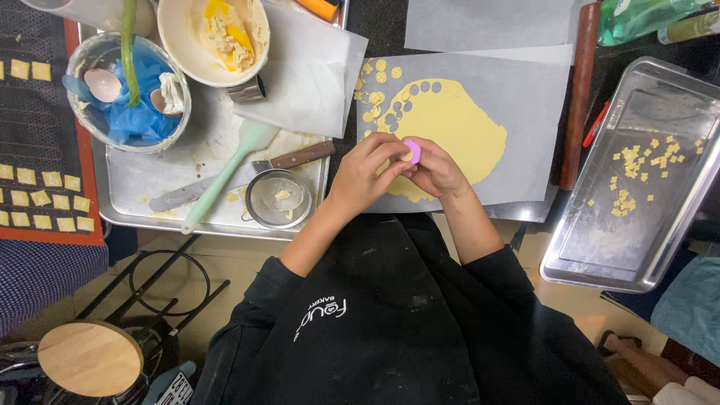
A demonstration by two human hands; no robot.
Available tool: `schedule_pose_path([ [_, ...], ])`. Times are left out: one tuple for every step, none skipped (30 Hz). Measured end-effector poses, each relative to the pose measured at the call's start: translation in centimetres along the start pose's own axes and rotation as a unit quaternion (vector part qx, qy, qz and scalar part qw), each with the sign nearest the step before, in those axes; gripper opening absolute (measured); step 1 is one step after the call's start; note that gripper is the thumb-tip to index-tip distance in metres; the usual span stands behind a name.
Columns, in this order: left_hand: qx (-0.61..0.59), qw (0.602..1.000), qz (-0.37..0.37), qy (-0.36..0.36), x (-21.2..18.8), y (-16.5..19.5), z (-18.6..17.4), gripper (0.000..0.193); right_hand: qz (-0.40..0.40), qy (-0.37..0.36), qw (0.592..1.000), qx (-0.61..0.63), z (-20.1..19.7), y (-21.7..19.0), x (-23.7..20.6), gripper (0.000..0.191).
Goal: The person rolls out a sheet of yellow dough on parchment paper with a rolling pin, then uses a small pink plunger cutter to punch out round shapes one at a time, pressing each cut piece out of the cutter and setting the cut pieces aside on the parchment while the sheet of dough remains on the work table.
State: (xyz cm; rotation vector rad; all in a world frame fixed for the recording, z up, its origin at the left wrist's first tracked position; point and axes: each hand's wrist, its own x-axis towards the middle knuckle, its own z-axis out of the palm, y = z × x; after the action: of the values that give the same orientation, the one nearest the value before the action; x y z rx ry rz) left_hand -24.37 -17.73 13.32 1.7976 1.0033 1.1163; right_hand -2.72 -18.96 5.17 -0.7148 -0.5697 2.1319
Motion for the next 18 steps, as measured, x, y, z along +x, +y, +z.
schedule_pose_path([
  [0.003,1.0,-0.002,-0.002,0.1,0.0,-0.1,0.024,0.002,0.0,1.0,0.0,0.0,-0.1,0.1,0.023],
  [0.006,1.0,-0.005,-0.005,0.1,0.0,-0.2,0.024,0.0,-0.007,1.0,-0.007,0.1,-0.1,0.2,0.023],
  [0.005,1.0,-0.004,-0.013,0.2,-0.1,-0.3,0.024,-0.001,-0.014,1.0,-0.013,0.1,-0.1,0.3,0.023],
  [0.003,1.0,-0.002,-0.021,0.2,-0.2,-0.4,0.025,-0.002,-0.021,1.0,-0.02,0.1,-0.1,0.3,0.024],
  [0.003,1.0,0.001,-0.027,0.4,-0.3,-0.6,0.025,0.001,-0.023,0.999,-0.022,0.2,-0.1,0.4,0.024],
  [0.003,0.999,-0.003,-0.032,0.4,-0.4,-0.7,0.024,0.006,-0.024,0.999,-0.021,0.2,-0.1,0.5,0.025],
  [0.004,0.999,-0.007,-0.037,0.3,-0.4,-0.9,0.024,0.011,-0.025,0.999,-0.02,0.2,0.0,0.6,0.026],
  [0.005,0.999,-0.008,-0.041,0.2,-0.5,-1.1,0.023,0.012,-0.021,1.0,-0.02,0.3,0.0,0.7,0.026],
  [0.002,0.999,-0.007,-0.039,0.3,-0.5,-1.1,0.023,0.013,-0.017,1.0,-0.02,0.3,0.1,0.7,0.027],
  [0.0,0.999,-0.007,-0.038,0.2,-0.5,-1.2,0.023,0.015,-0.012,1.0,-0.018,0.4,0.2,0.8,0.028],
  [-0.002,0.999,-0.006,-0.036,0.2,-0.5,-1.3,0.023,0.017,-0.015,1.0,-0.016,0.4,0.2,0.8,0.029],
  [-0.006,0.999,-0.009,-0.035,0.3,-0.6,-1.4,0.024,0.019,-0.017,1.0,-0.012,0.4,0.3,0.9,0.03],
  [-0.011,0.999,-0.014,-0.035,0.2,-0.6,-1.5,0.024,0.021,-0.018,1.0,-0.008,0.4,0.3,1.0,0.031],
  [-0.015,0.999,-0.019,-0.035,0.1,-0.6,-1.5,0.025,0.02,-0.015,1.0,-0.01,0.5,0.4,1.0,0.031],
  [-0.014,0.999,-0.012,-0.03,0.1,-0.7,-1.6,0.025,0.017,-0.013,1.0,-0.014,0.5,0.5,1.1,0.032],
  [-0.012,1.0,-0.006,-0.025,0.1,-0.7,-1.7,0.025,0.015,-0.011,1.0,-0.017,0.5,0.5,1.2,0.032],
  [-0.012,1.0,0.0,-0.021,0.0,-0.7,-1.7,0.025,0.015,-0.016,1.0,-0.013,0.5,0.6,1.3,0.032],
  [-0.011,1.0,0.0,-0.018,0.0,-0.7,-1.7,0.025,0.016,-0.022,1.0,-0.009,0.5,0.6,1.4,0.033],
])
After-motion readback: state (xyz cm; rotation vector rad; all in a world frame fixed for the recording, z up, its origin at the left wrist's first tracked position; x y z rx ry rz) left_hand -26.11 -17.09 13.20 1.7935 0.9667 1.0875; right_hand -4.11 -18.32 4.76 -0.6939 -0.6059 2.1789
